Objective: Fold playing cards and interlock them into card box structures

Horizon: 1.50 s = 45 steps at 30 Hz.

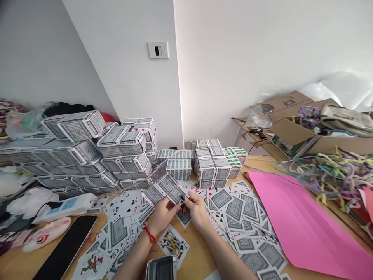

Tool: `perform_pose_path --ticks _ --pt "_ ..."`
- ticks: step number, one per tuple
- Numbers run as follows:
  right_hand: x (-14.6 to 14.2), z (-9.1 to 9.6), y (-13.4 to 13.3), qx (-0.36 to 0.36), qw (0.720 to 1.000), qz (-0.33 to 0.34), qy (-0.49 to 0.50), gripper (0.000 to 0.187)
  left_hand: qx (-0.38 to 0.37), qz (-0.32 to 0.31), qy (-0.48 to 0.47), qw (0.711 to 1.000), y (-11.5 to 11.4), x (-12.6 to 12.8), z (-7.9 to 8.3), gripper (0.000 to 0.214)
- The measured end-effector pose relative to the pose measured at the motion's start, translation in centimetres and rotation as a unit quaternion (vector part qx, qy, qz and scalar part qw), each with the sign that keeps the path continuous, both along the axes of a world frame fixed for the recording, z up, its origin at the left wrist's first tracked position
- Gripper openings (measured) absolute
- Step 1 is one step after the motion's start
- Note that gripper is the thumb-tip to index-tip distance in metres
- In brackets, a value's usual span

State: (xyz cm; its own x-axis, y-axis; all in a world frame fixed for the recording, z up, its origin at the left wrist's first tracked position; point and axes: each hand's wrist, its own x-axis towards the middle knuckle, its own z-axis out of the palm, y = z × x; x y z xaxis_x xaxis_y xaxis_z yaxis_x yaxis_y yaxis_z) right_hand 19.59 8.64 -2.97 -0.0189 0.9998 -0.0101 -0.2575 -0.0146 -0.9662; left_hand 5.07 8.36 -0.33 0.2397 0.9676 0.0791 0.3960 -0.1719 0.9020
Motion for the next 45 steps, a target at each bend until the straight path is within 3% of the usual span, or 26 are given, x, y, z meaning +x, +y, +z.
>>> perform_pose_path --ticks 7,18,23,28,32,35,39,42,45 --pt "0.3 0.0 0.2 0.005 1.000 0.014 -0.027 0.036 0.012 0.003 0.005 1.000 0.3 0.2 -0.4 0.025" --pt "0.4 0.8 0.2 0.005 0.998 0.025 -0.054 0.043 -0.054 -0.013 -0.131 0.990 0.4 0.6 -0.4 0.028" --pt "0.0 1.0 0.2 0.016 0.999 -0.003 -0.048 0.035 -0.054 -0.004 -0.094 0.994 0.4 0.6 -0.6 0.027" --pt "0.0 0.5 0.3 -0.021 0.999 -0.015 0.037 0.023 -0.015 -0.026 -0.032 0.999 0.3 0.2 -0.3 0.022" --pt "0.2 0.3 0.6 -0.051 0.991 -0.031 0.119 0.017 0.006 -0.048 -0.056 0.997 0.4 -0.1 -0.5 0.021" --pt "0.5 0.3 0.8 -0.054 0.988 -0.032 0.141 0.017 0.017 -0.013 -0.108 0.994 1.0 -0.3 -1.2 0.023" --pt "0.6 0.2 0.7 -0.070 0.989 -0.027 0.129 0.018 -0.052 0.051 -0.237 0.969 2.1 -1.2 -1.8 0.028" --pt "0.5 0.2 0.6 -0.066 0.993 -0.022 0.093 0.023 -0.122 0.119 -0.364 0.916 2.5 -2.3 -1.4 0.038" --pt "0.3 -0.1 0.5 -0.058 0.997 -0.002 0.047 0.028 -0.160 0.085 -0.442 0.879 2.5 -3.3 -0.9 0.043"
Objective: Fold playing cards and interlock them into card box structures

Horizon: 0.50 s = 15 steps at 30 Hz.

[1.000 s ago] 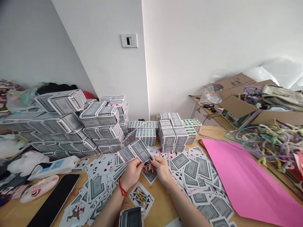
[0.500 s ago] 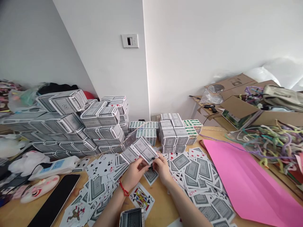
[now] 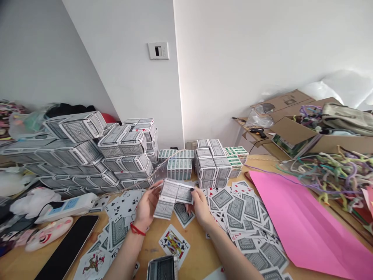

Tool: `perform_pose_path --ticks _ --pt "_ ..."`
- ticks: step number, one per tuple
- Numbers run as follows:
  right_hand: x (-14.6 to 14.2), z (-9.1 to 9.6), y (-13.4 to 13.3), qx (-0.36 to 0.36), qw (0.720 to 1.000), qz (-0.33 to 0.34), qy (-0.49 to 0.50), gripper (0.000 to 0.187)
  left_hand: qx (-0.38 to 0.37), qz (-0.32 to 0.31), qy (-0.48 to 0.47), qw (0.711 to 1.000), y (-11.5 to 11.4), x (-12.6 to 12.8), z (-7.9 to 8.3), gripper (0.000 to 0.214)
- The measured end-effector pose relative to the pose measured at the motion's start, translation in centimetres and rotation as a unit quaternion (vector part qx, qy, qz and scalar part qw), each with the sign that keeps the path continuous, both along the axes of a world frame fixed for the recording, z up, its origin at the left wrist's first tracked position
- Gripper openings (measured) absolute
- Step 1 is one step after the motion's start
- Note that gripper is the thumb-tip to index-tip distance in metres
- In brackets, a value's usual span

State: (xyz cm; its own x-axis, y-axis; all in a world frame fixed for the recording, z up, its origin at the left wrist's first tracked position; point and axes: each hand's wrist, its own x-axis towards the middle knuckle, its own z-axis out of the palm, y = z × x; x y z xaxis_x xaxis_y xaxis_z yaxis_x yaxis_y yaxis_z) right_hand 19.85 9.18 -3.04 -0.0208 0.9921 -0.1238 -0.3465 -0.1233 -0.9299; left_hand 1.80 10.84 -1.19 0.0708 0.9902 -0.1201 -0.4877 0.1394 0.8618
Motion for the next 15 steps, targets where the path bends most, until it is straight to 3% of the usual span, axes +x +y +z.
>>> perform_pose_path --ticks 2,8,15 --pt "-0.1 -0.4 0.0 0.008 0.999 0.016 -0.036 0.030 0.011 -0.028 0.011 0.999 -0.1 -0.2 0.1 0.046" --pt "-0.2 -1.2 0.4 0.036 0.995 0.034 -0.082 0.038 0.044 -0.029 0.230 0.972 -0.2 0.6 -0.2 0.042" --pt "-0.3 -0.6 0.3 0.045 0.990 0.042 -0.129 0.039 0.048 -0.020 0.279 0.959 -0.1 0.8 -0.5 0.034"
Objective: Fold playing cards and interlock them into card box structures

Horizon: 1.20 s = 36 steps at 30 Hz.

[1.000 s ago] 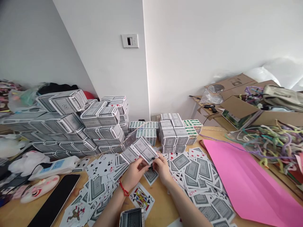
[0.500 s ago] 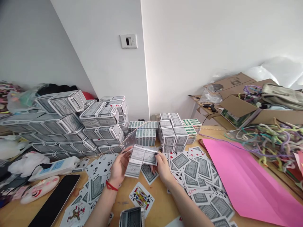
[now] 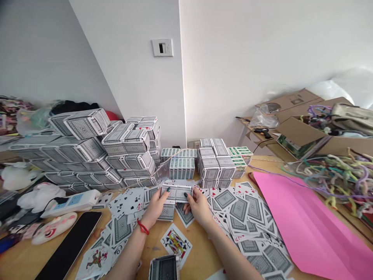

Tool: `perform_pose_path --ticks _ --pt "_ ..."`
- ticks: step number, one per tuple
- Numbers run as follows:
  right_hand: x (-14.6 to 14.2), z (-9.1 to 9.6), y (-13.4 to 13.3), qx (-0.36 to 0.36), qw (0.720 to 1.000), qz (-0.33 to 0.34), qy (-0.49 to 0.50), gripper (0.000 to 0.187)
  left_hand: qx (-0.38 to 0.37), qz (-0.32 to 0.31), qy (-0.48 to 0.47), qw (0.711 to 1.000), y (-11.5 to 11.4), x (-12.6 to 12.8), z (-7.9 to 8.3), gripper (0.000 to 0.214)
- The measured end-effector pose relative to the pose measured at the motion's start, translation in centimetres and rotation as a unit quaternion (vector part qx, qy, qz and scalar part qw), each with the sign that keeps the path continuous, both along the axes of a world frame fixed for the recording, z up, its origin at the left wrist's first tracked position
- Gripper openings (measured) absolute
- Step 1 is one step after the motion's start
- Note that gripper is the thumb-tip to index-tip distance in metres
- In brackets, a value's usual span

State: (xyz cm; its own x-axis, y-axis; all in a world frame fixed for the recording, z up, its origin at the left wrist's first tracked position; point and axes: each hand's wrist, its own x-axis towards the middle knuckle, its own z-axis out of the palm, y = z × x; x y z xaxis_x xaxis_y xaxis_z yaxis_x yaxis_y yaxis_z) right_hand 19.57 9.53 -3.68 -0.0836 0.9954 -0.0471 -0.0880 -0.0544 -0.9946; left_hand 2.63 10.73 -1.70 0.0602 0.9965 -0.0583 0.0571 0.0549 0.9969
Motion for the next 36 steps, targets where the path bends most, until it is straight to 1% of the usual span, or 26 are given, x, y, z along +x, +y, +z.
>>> perform_pose_path --ticks 7,10,13,16,18,20,21,22,23,24,25,27,28,29,30,31,34,36 --pt "0.0 -0.7 0.2 -0.001 1.000 -0.014 0.019 0.036 0.025 0.004 0.008 1.000 -0.1 0.5 -0.3 0.030" --pt "-0.1 -0.5 0.2 0.000 1.000 -0.013 0.013 0.036 0.030 0.009 0.009 0.999 -0.1 0.6 -0.3 0.030" --pt "-0.3 0.1 -0.1 0.013 1.000 -0.015 0.010 0.035 0.021 -0.002 -0.003 1.000 -0.2 0.6 0.0 0.032" --pt "-0.3 0.9 -0.5 0.039 0.999 -0.034 0.017 0.031 -0.019 -0.011 -0.045 0.999 -0.4 0.6 0.5 0.031" --pt "-0.1 1.3 -0.7 0.065 0.996 -0.056 0.005 0.035 -0.040 0.008 -0.096 0.995 -0.4 0.4 0.8 0.034" --pt "0.4 1.7 -0.8 0.095 0.992 -0.069 -0.051 0.042 -0.051 0.041 -0.161 0.985 -0.3 0.1 0.9 0.039" --pt "0.6 1.9 -0.9 0.103 0.987 -0.066 -0.101 0.044 -0.057 0.054 -0.197 0.977 -0.2 -0.1 0.9 0.041" --pt "0.7 2.0 -1.0 0.104 0.979 -0.055 -0.165 0.043 -0.061 0.064 -0.233 0.969 -0.1 -0.3 0.9 0.043" --pt "0.8 2.2 -1.1 0.100 0.965 -0.041 -0.237 0.042 -0.065 0.072 -0.265 0.959 0.0 -0.4 0.8 0.044" --pt "0.8 2.5 -1.3 0.093 0.944 -0.027 -0.315 0.044 -0.068 0.080 -0.291 0.951 0.1 -0.4 0.8 0.044" --pt "0.7 2.7 -1.6 0.083 0.917 -0.016 -0.391 0.047 -0.071 0.091 -0.310 0.944 0.2 -0.4 0.7 0.043" --pt "0.3 3.1 -2.3 0.063 0.854 -0.009 -0.517 0.059 -0.077 0.113 -0.326 0.935 0.3 -0.3 0.5 0.041" --pt "0.1 3.3 -2.6 0.047 0.827 -0.006 -0.560 0.062 -0.078 0.120 -0.326 0.935 0.4 -0.2 0.5 0.040" --pt "-0.2 3.5 -2.9 0.032 0.808 -0.001 -0.588 0.061 -0.077 0.123 -0.321 0.936 0.4 -0.1 0.4 0.039" --pt "-0.4 3.7 -3.1 0.020 0.796 0.006 -0.604 0.059 -0.071 0.124 -0.315 0.938 0.5 0.0 0.3 0.039" --pt "-0.5 3.8 -3.3 0.010 0.791 0.014 -0.612 0.055 -0.063 0.125 -0.305 0.942 0.5 0.0 0.2 0.039" --pt "-0.7 3.9 -3.4 -0.009 0.789 0.035 -0.613 0.045 -0.043 0.135 -0.272 0.952 0.7 -0.2 0.0 0.043" --pt "-0.6 3.8 -3.4 -0.016 0.790 0.042 -0.612 0.040 -0.044 0.141 -0.259 0.955 0.8 -0.4 0.0 0.046"
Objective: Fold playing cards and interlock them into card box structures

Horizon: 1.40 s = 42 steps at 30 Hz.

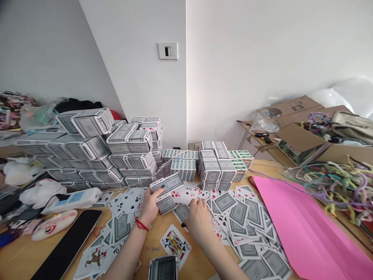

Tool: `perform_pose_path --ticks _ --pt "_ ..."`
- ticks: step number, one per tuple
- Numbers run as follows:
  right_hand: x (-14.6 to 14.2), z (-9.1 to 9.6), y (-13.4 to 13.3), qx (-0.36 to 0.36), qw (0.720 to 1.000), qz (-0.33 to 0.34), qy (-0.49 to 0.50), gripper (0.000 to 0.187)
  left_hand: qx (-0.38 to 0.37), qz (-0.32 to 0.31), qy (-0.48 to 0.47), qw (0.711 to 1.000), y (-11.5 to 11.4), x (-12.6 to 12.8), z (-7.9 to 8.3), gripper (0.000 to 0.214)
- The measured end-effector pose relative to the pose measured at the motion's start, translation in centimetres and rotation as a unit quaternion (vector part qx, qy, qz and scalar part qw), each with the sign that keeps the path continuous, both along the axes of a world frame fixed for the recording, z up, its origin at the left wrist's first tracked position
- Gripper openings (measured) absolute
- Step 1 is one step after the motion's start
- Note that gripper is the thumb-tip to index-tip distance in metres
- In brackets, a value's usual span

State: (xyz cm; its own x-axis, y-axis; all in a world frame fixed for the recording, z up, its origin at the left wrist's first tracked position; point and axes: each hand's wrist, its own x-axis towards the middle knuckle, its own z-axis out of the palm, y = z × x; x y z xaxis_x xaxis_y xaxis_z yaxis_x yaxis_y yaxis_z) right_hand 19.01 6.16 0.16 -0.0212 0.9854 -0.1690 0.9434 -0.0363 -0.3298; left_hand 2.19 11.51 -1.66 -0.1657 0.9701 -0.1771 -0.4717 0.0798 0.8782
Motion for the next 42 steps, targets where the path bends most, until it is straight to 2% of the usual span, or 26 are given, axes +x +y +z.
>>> perform_pose_path --ticks 7,11,13,15,16,18,19,20,22,27,31,35,42 --pt "1.0 -0.2 0.4 -0.030 0.999 0.019 0.038 0.040 0.013 0.021 0.033 0.999 0.2 -0.1 0.3 0.045" --pt "1.5 0.2 1.0 -0.003 0.992 0.045 0.116 0.008 0.010 0.045 0.088 0.995 0.4 -0.1 -0.1 0.031" --pt "1.6 0.4 1.2 0.015 0.983 0.025 0.180 0.008 0.015 0.051 0.104 0.993 0.6 -0.1 -0.4 0.028" --pt "1.5 0.4 1.5 -0.015 0.955 -0.010 0.296 0.007 0.018 0.055 0.111 0.992 0.6 -0.2 -0.6 0.028" --pt "1.5 0.2 1.5 -0.049 0.927 -0.025 0.371 0.008 0.016 0.056 0.114 0.992 0.7 -0.2 -0.7 0.029" --pt "1.5 -0.2 1.6 -0.118 0.851 -0.041 0.509 0.015 0.009 0.057 0.122 0.991 0.7 -0.3 -0.7 0.030" --pt "1.5 -0.5 1.7 -0.136 0.819 -0.043 0.556 0.017 0.007 0.055 0.124 0.991 0.7 -0.3 -0.8 0.030" --pt "1.6 -0.8 1.7 -0.140 0.798 -0.044 0.585 0.017 0.004 0.054 0.124 0.991 0.7 -0.3 -0.8 0.030" --pt "1.8 -1.2 1.8 -0.122 0.782 -0.031 0.610 0.015 -0.001 0.054 0.116 0.992 0.7 -0.3 -0.7 0.029" --pt "2.1 -1.6 2.0 -0.080 0.747 0.017 0.659 0.030 -0.007 0.056 0.091 0.994 1.0 -0.4 -1.1 0.031" --pt "1.8 -1.9 1.9 -0.054 0.762 -0.013 0.646 0.034 -0.010 0.079 0.095 0.992 1.2 -0.6 -1.8 0.033" --pt "1.4 -2.3 1.7 -0.020 0.775 -0.037 0.630 0.049 -0.005 0.083 0.100 0.992 1.2 -0.8 -2.2 0.033" --pt "1.4 -2.7 2.0 -0.044 0.786 -0.006 0.616 0.036 -0.003 0.095 0.093 0.991 1.2 -0.7 -1.8 0.030"
